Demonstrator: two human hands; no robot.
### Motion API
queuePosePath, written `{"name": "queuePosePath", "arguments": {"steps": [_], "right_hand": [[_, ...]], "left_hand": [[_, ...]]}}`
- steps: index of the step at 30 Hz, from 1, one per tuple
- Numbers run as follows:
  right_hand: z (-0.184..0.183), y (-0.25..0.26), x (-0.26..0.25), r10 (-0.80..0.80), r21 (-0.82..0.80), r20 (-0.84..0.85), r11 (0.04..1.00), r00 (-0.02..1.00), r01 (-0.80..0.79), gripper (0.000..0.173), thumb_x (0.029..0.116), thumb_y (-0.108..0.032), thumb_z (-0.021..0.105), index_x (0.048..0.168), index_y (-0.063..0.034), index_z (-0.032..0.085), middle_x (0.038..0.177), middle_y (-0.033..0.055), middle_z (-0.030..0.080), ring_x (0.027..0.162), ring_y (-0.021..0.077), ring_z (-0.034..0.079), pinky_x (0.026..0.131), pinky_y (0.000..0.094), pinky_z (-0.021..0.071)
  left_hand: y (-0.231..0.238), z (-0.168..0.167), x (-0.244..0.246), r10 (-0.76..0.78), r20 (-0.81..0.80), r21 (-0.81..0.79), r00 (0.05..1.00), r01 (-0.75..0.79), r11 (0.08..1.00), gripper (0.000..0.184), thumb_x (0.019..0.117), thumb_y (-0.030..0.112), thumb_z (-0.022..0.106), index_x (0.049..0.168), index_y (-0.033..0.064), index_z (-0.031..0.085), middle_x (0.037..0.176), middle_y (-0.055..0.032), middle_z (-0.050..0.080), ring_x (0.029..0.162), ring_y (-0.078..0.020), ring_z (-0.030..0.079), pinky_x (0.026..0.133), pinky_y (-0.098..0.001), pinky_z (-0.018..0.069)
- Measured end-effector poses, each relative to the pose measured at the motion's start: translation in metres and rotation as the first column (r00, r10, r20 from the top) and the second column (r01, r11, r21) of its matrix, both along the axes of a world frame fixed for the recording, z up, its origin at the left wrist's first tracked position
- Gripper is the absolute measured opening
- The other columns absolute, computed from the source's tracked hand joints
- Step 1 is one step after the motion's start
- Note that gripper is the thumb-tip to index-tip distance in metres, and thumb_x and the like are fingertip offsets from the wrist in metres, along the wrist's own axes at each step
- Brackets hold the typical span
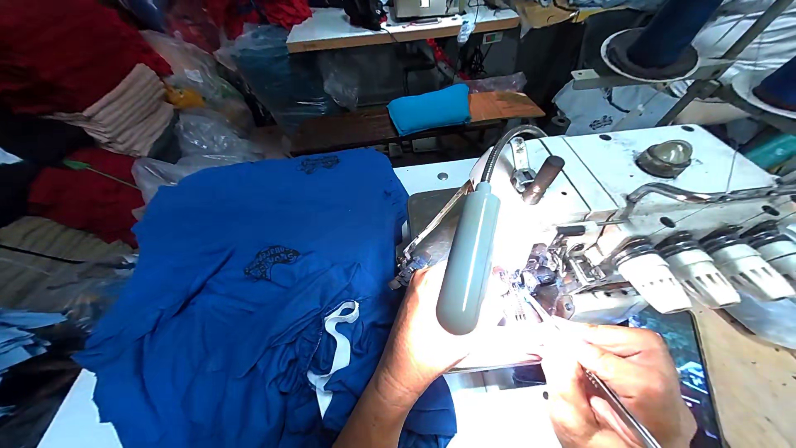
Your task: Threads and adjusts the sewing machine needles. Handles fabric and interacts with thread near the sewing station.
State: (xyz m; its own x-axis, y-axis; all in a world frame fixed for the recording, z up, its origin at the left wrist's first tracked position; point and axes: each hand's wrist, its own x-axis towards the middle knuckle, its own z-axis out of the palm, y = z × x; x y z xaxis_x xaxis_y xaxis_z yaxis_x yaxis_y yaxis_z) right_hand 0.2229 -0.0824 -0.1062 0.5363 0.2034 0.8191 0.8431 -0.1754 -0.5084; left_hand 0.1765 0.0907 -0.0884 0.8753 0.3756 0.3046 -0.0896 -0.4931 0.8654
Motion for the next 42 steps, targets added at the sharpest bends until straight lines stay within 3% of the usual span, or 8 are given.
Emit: {"name": "queuePosePath", "arguments": {"steps": [20, 27, 33, 35, 42], "right_hand": [[-0.0001, 0.0036, 0.0009, -0.008, -0.013, -0.002, 1.0, 1.0, 0.008, 0.005, 0.0973, -0.014, 0.059, 0.095, -0.0151, 0.056, 0.102, -0.0037, 0.059, 0.096, -0.0014, 0.062, 0.082, 0.0122, 0.054], [-0.0003, 0.0059, 0.0004, -0.025, 0.008, -0.032, 1.0, 0.999, 0.025, 0.005, 0.0948, -0.013, 0.061, 0.095, -0.0143, 0.056, 0.099, -0.0028, 0.06, 0.089, -0.0012, 0.062, 0.075, 0.0113, 0.0543], [-0.0006, 0.0012, -0.0011, -0.04, -0.02, -0.036, 0.999, 0.999, 0.039, 0.005, 0.0938, -0.012, 0.06, 0.095, -0.0156, 0.056, 0.1, -0.004, 0.061, 0.095, -0.0004, 0.063, 0.081, 0.0132, 0.0543], [0.0001, 0.0008, -0.0012, -0.04, -0.023, -0.046, 0.999, 0.998, 0.039, 0.006, 0.0937, -0.012, 0.06, 0.094, -0.0159, 0.056, 0.099, -0.0045, 0.062, 0.095, -0.0009, 0.063, 0.082, 0.0127, 0.054], [0.0005, 0.0041, 0.0002, -0.042, -0.008, -0.053, 0.999, 0.998, 0.042, 0.006, 0.0929, -0.011, 0.061, 0.092, -0.0148, 0.056, 0.096, -0.0038, 0.061, 0.089, -0.001, 0.063, 0.075, 0.0119, 0.0544]], "left_hand": [[-0.001, 0.0006, -0.0029, 0.018, -0.028, -0.015, 0.999, -0.018, 1.0, 0.014, 0.0802, 0.02, 0.078, 0.091, 0.0142, 0.072, 0.081, 0.0049, 0.067, 0.075, -0.0027, 0.065, 0.067, -0.0203, 0.0557], [-0.0005, -0.0004, -0.0011, -0.007, 0.004, 0.014, 1.0, 0.007, 1.0, 0.01, 0.081, 0.018, 0.076, 0.086, 0.0137, 0.07, 0.077, 0.0047, 0.065, 0.069, -0.0026, 0.063, 0.063, -0.0197, 0.0546], [-0.0013, -0.0002, -0.0011, 0.011, 0.003, 0.066, 1.0, -0.011, 0.998, 0.012, 0.0795, 0.02, 0.078, 0.085, 0.0136, 0.069, 0.077, 0.0048, 0.065, 0.072, -0.003, 0.063, 0.066, -0.0215, 0.0539], [-0.0016, 0.0024, -0.0002, -0.007, 0.025, 0.045, 1.0, 0.006, 0.999, 0.012, 0.0793, 0.017, 0.078, 0.085, 0.0122, 0.068, 0.075, 0.0043, 0.065, 0.067, -0.0021, 0.063, 0.062, -0.0195, 0.0545], [-0.0018, 0.0027, 0.0013, -0.028, 0.072, 0.051, 0.997, 0.024, 0.998, 0.011, 0.0793, 0.014, 0.076, 0.082, 0.0104, 0.067, 0.072, 0.0032, 0.063, 0.066, -0.0025, 0.061, 0.06, -0.0195, 0.0522]]}}
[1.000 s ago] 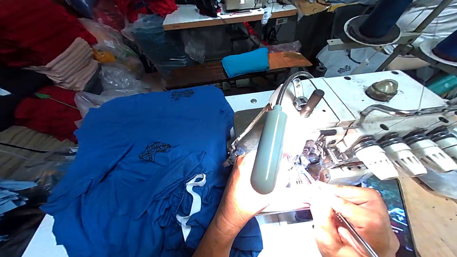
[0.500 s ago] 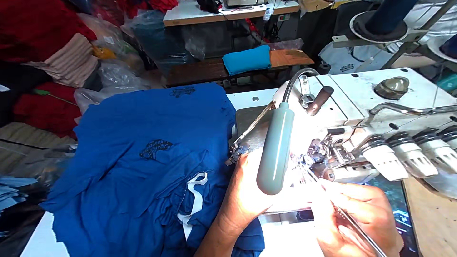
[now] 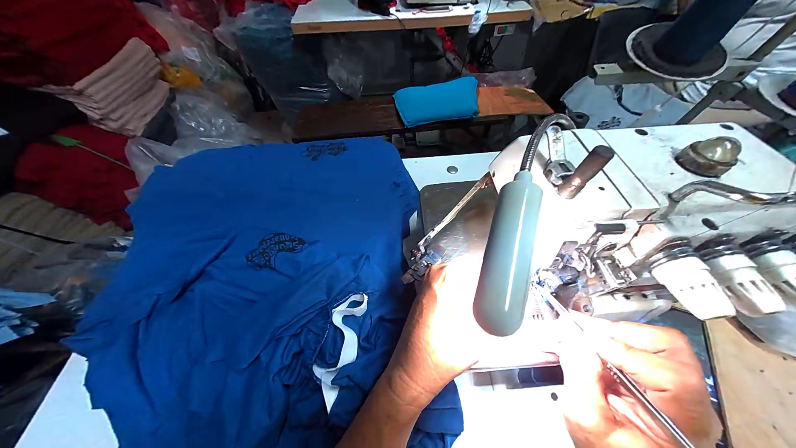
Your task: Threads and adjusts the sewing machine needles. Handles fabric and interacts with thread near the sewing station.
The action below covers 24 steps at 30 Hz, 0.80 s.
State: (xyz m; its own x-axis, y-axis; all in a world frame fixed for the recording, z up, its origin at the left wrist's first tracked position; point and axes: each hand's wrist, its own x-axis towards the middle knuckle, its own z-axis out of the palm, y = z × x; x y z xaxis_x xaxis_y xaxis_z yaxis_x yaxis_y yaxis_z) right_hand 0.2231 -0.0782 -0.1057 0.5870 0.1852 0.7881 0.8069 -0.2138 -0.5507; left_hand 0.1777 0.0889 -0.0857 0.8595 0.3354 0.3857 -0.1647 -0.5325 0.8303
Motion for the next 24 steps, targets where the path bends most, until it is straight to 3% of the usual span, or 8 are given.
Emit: {"name": "queuePosePath", "arguments": {"steps": [5, 8, 10, 12, 16, 19, 21, 24], "right_hand": [[0.001, 0.0, -0.002, -0.016, 0.012, -0.005, 1.0, 1.0, 0.016, 0.007, 0.0917, -0.009, 0.063, 0.095, -0.0145, 0.058, 0.098, -0.0041, 0.061, 0.091, -0.0007, 0.063, 0.078, 0.0127, 0.0545], [0.0, -0.002, -0.002, 0.001, 0.01, 0.001, 1.0, 1.0, -0.001, 0.006, 0.0934, -0.01, 0.061, 0.094, -0.0144, 0.058, 0.099, -0.0043, 0.062, 0.092, -0.0012, 0.063, 0.079, 0.0128, 0.055], [0.0, -0.002, -0.001, 0.008, 0.019, 0.0, 1.0, 1.0, -0.008, 0.006, 0.0938, -0.011, 0.062, 0.092, -0.0143, 0.057, 0.097, -0.004, 0.062, 0.091, -0.001, 0.063, 0.078, 0.0127, 0.0551], [0.0, -0.001, -0.001, 0.008, 0.018, -0.008, 1.0, 1.0, -0.008, 0.006, 0.0938, -0.012, 0.062, 0.091, -0.0148, 0.057, 0.097, -0.0041, 0.061, 0.091, -0.0011, 0.063, 0.077, 0.0123, 0.0546], [0.0, 0.001, 0.0, -0.003, 0.028, 0.02, 1.0, 1.0, 0.003, 0.006, 0.0931, -0.01, 0.061, 0.09, -0.0121, 0.057, 0.097, -0.0017, 0.062, 0.091, 0.0001, 0.063, 0.077, 0.0122, 0.0543], [0.0, 0.002, 0.001, -0.016, 0.033, 0.045, 0.999, 0.999, 0.014, 0.006, 0.0928, -0.008, 0.061, 0.089, -0.0107, 0.057, 0.095, -0.0001, 0.062, 0.089, 0.0011, 0.063, 0.076, 0.0124, 0.054], [0.0, 0.003, 0.001, -0.011, 0.031, 0.044, 0.999, 0.999, 0.01, 0.006, 0.0924, -0.008, 0.062, 0.089, -0.0097, 0.057, 0.095, 0.0012, 0.063, 0.09, 0.0022, 0.064, 0.077, 0.013, 0.0546], [0.0, 0.002, 0.002, 0.001, 0.031, 0.033, 1.0, 0.999, -0.002, 0.005, 0.0927, -0.009, 0.062, 0.09, -0.0093, 0.058, 0.096, 0.0012, 0.063, 0.09, 0.0028, 0.064, 0.077, 0.0134, 0.0547]], "left_hand": [[0.0, 0.004, 0.0, -0.001, -0.052, -0.074, 0.999, -0.003, 0.997, 0.009, 0.0857, 0.014, 0.075, 0.082, 0.0107, 0.067, 0.067, 0.0033, 0.064, 0.057, -0.0031, 0.062, 0.054, -0.02, 0.054], [0.002, 0.007, 0.0, 0.003, -0.096, -0.164, 0.995, -0.019, 0.986, 0.003, 0.0926, 0.012, 0.069, 0.093, 0.0105, 0.072, 0.071, 0.0021, 0.065, 0.058, -0.0054, 0.062, 0.054, -0.0222, 0.0546], [0.004, 0.01, -0.001, 0.011, -0.101, -0.189, 0.995, -0.03, 0.981, 0.01, 0.0937, 0.01, 0.068, 0.104, 0.0105, 0.07, 0.082, 0.0009, 0.068, 0.067, -0.0062, 0.064, 0.062, -0.0234, 0.0558], [0.004, 0.013, -0.001, 0.006, -0.126, -0.201, 0.992, -0.032, 0.979, 0.011, 0.0958, 0.01, 0.067, 0.107, 0.0092, 0.07, 0.087, -0.001, 0.068, 0.067, -0.0067, 0.064, 0.062, -0.0229, 0.0563], [0.007, 0.017, 0.008, -0.093, -0.264, -0.229, 0.96, 0.032, 0.973, 0.009, 0.0937, 0.01, 0.069, 0.102, 0.0082, 0.071, 0.077, -0.0028, 0.066, 0.06, -0.0079, 0.061, 0.057, -0.0245, 0.0533], [0.011, 0.018, 0.016, -0.222, -0.324, -0.39, 0.92, 0.084, 0.917, 0.014, 0.0963, 0.008, 0.067, 0.11, 0.0051, 0.068, 0.078, -0.0034, 0.064, 0.059, -0.0069, 0.058, 0.055, -0.022, 0.0508], [0.009, 0.021, 0.018, -0.307, -0.299, -0.564, 0.903, 0.092, 0.821, 0.011, 0.1008, 0.006, 0.06, 0.11, 0.0019, 0.062, 0.067, -0.0033, 0.059, 0.048, -0.006, 0.053, 0.045, -0.0191, 0.0464], [0.008, 0.029, 0.02, -0.37, -0.312, -0.698, 0.875, 0.052, 0.714, 0.008, 0.1046, 0.008, 0.054, 0.108, 0.0027, 0.06, 0.064, -0.0026, 0.056, 0.047, -0.006, 0.052, 0.045, -0.0182, 0.0459]]}}
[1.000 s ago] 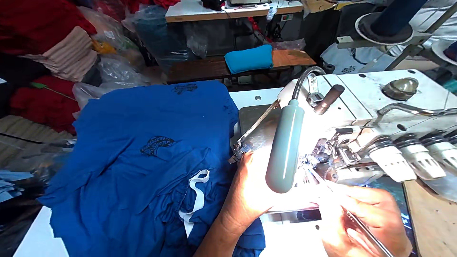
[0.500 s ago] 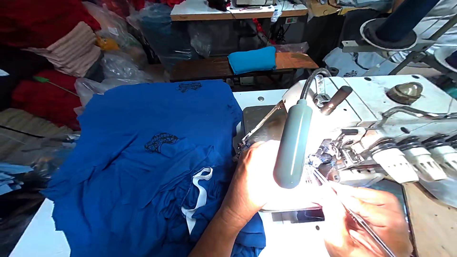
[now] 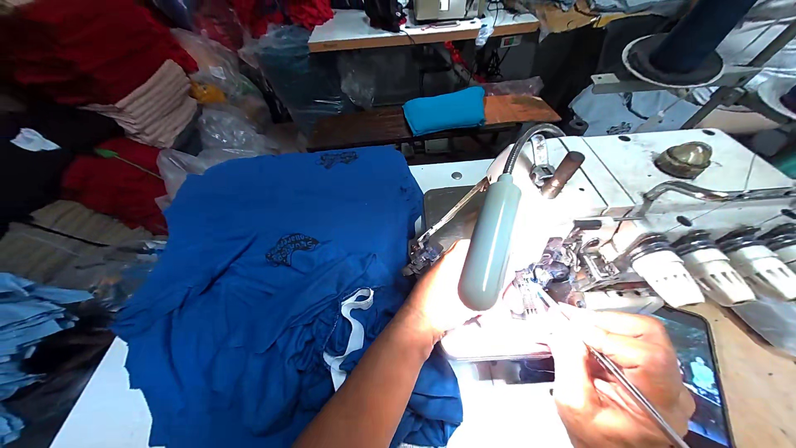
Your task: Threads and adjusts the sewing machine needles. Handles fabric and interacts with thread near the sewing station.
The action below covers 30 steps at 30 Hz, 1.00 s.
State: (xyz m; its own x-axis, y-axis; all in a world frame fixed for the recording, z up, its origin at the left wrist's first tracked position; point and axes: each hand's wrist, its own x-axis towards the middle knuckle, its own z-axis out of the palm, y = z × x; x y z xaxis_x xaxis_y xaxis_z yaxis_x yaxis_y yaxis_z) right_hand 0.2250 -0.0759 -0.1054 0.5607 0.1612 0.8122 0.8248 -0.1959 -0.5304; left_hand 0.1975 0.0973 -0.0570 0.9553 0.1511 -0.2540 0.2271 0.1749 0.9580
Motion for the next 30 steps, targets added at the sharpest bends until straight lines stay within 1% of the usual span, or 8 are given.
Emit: {"name": "queuePosePath", "arguments": {"steps": [2, 5, 10, 12, 19, 23, 27, 30], "right_hand": [[0.0003, 0.0, -0.0001, 0.009, -0.001, -0.013, 1.0, 1.0, -0.009, 0.005, 0.0933, -0.009, 0.062, 0.09, -0.0104, 0.058, 0.096, 0.0004, 0.062, 0.09, 0.0017, 0.063, 0.077, 0.0124, 0.0537], [0.0002, 0.0004, -0.0002, 0.022, 0.012, -0.031, 1.0, 0.999, -0.021, 0.007, 0.0932, -0.009, 0.063, 0.089, -0.0108, 0.058, 0.096, -0.0001, 0.062, 0.089, 0.0021, 0.064, 0.075, 0.0132, 0.0555], [0.0001, -0.0003, -0.0005, 0.03, 0.013, -0.046, 0.999, 0.999, -0.03, 0.007, 0.0925, -0.009, 0.063, 0.09, -0.0113, 0.058, 0.096, -0.0006, 0.061, 0.089, 0.0016, 0.064, 0.076, 0.0129, 0.0555], [-0.0004, -0.0004, -0.0002, 0.03, 0.016, -0.043, 0.999, 0.999, -0.029, 0.007, 0.0919, -0.009, 0.063, 0.09, -0.0115, 0.057, 0.095, -0.0008, 0.062, 0.089, 0.0018, 0.064, 0.075, 0.0131, 0.0555], [-0.0009, -0.0001, -0.0005, 0.033, 0.027, -0.047, 0.999, 0.998, -0.032, 0.007, 0.0914, -0.009, 0.064, 0.09, -0.0113, 0.058, 0.096, -0.0008, 0.063, 0.091, 0.0024, 0.065, 0.077, 0.0133, 0.0556], [-0.0007, 0.0004, -0.0003, 0.035, 0.03, -0.055, 0.999, 0.998, -0.033, 0.006, 0.092, -0.01, 0.064, 0.09, -0.0116, 0.058, 0.096, -0.001, 0.062, 0.09, 0.0024, 0.065, 0.076, 0.0137, 0.0562], [-0.0005, 0.0011, -0.0012, 0.044, 0.047, -0.064, 0.998, 0.997, -0.041, 0.008, 0.0916, -0.008, 0.065, 0.09, -0.0114, 0.058, 0.096, -0.0009, 0.063, 0.088, 0.0027, 0.065, 0.074, 0.0141, 0.0574], [-0.0003, 0.0009, -0.002, 0.049, 0.047, -0.076, 0.998, 0.996, -0.045, 0.008, 0.0916, -0.009, 0.066, 0.091, -0.0115, 0.058, 0.098, -0.001, 0.063, 0.088, 0.0017, 0.065, 0.073, 0.0137, 0.0577]], "left_hand": [[-0.0019, 0.0034, 0.0012, -0.005, -0.057, -0.036, 0.998, 0.003, 0.999, 0.007, 0.1052, 0.006, 0.052, 0.108, 0.0024, 0.058, 0.065, -0.0038, 0.057, 0.049, -0.0067, 0.055, 0.046, -0.0183, 0.0477], [-0.0049, 0.0053, 0.002, -0.007, -0.093, -0.077, 0.996, 0.0, 0.997, 0.01, 0.1046, 0.005, 0.053, 0.114, 0.0036, 0.057, 0.068, -0.0046, 0.059, 0.051, -0.0062, 0.057, 0.047, -0.0172, 0.0475], [-0.0041, 0.0015, 0.0032, -0.034, -0.089, -0.1, 0.995, 0.025, 0.995, 0.006, 0.1039, 0.006, 0.055, 0.106, 0.004, 0.06, 0.067, -0.0043, 0.061, 0.052, -0.0057, 0.057, 0.047, -0.0164, 0.0465], [-0.0046, 0.002, 0.0042, -0.053, -0.083, -0.103, 0.995, 0.044, 0.994, 0.009, 0.105, 0.007, 0.053, 0.101, 0.0035, 0.06, 0.064, -0.0036, 0.059, 0.05, -0.005, 0.056, 0.046, -0.0158, 0.0451], [-0.0024, 0.0007, 0.0011, -0.068, -0.093, -0.105, 0.993, 0.058, 0.993, 0.011, 0.1059, 0.011, 0.053, 0.108, 0.0037, 0.061, 0.066, -0.0049, 0.062, 0.05, -0.0047, 0.057, 0.045, -0.0154, 0.0451], [-0.0059, 0.0028, 0.0028, -0.022, -0.101, -0.105, 0.995, 0.012, 0.994, 0.009, 0.1045, 0.01, 0.056, 0.104, 0.0024, 0.062, 0.065, -0.0048, 0.061, 0.051, -0.0056, 0.058, 0.048, -0.0166, 0.0476], [-0.0068, 0.0039, 0.0025, -0.067, -0.06, 0.018, 0.996, 0.069, 0.997, 0.01, 0.1024, 0.012, 0.061, 0.101, 0.0024, 0.062, 0.061, -0.0045, 0.062, 0.047, -0.0052, 0.056, 0.043, -0.0164, 0.0446], [-0.0072, 0.0031, 0.0009, -0.06, -0.023, 0.045, 0.998, 0.061, 0.997, 0.006, 0.0988, 0.007, 0.065, 0.101, 0.0014, 0.065, 0.063, -0.005, 0.063, 0.051, -0.0066, 0.059, 0.048, -0.018, 0.0479]]}}
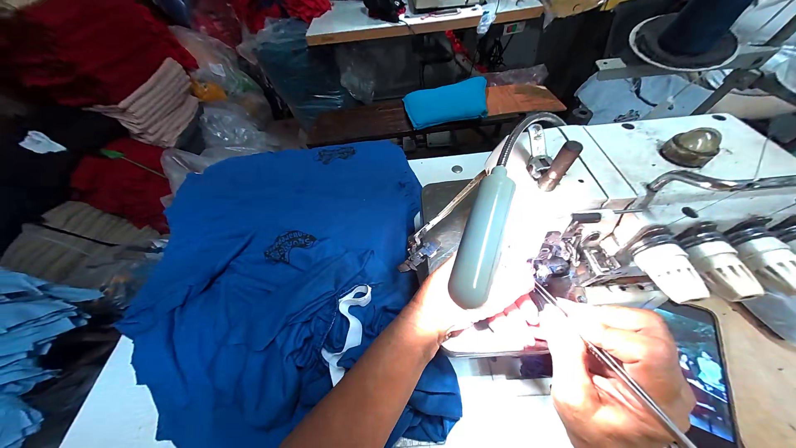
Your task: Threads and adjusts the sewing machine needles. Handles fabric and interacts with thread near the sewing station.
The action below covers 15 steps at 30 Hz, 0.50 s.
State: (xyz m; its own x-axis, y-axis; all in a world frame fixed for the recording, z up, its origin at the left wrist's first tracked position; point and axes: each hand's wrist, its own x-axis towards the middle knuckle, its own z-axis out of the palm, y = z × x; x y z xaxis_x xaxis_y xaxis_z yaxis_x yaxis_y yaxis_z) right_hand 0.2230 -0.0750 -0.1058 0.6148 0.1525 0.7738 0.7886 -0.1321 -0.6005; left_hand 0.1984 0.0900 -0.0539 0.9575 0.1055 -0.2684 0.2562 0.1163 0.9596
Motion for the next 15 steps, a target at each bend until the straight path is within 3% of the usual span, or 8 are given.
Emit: {"name": "queuePosePath", "arguments": {"steps": [8, 15], "right_hand": [[0.0, -0.001, 0.001, 0.018, 0.002, 0.006, 1.0, 1.0, -0.018, 0.007, 0.0918, -0.009, 0.064, 0.091, -0.0121, 0.058, 0.098, -0.0015, 0.063, 0.088, 0.0025, 0.066, 0.072, 0.015, 0.0585], [0.0, 0.0, 0.001, 0.009, 0.007, 0.011, 1.0, 1.0, -0.009, 0.006, 0.0913, -0.009, 0.064, 0.09, -0.0118, 0.059, 0.097, -0.002, 0.063, 0.09, 0.002, 0.065, 0.075, 0.014, 0.0573]], "left_hand": [[0.006, -0.012, -0.003, 0.086, -0.022, -0.208, 0.996, -0.089, 0.974, 0.011, 0.1025, 0.004, 0.055, 0.106, 0.0021, 0.066, 0.067, -0.0044, 0.063, 0.053, -0.006, 0.059, 0.049, -0.0174, 0.0486], [0.007, -0.005, -0.003, 0.031, 0.013, -0.102, 0.999, -0.03, 0.994, 0.007, 0.0991, 0.002, 0.059, 0.103, 0.0011, 0.066, 0.067, -0.006, 0.064, 0.053, -0.0078, 0.06, 0.049, -0.0194, 0.0502]]}}
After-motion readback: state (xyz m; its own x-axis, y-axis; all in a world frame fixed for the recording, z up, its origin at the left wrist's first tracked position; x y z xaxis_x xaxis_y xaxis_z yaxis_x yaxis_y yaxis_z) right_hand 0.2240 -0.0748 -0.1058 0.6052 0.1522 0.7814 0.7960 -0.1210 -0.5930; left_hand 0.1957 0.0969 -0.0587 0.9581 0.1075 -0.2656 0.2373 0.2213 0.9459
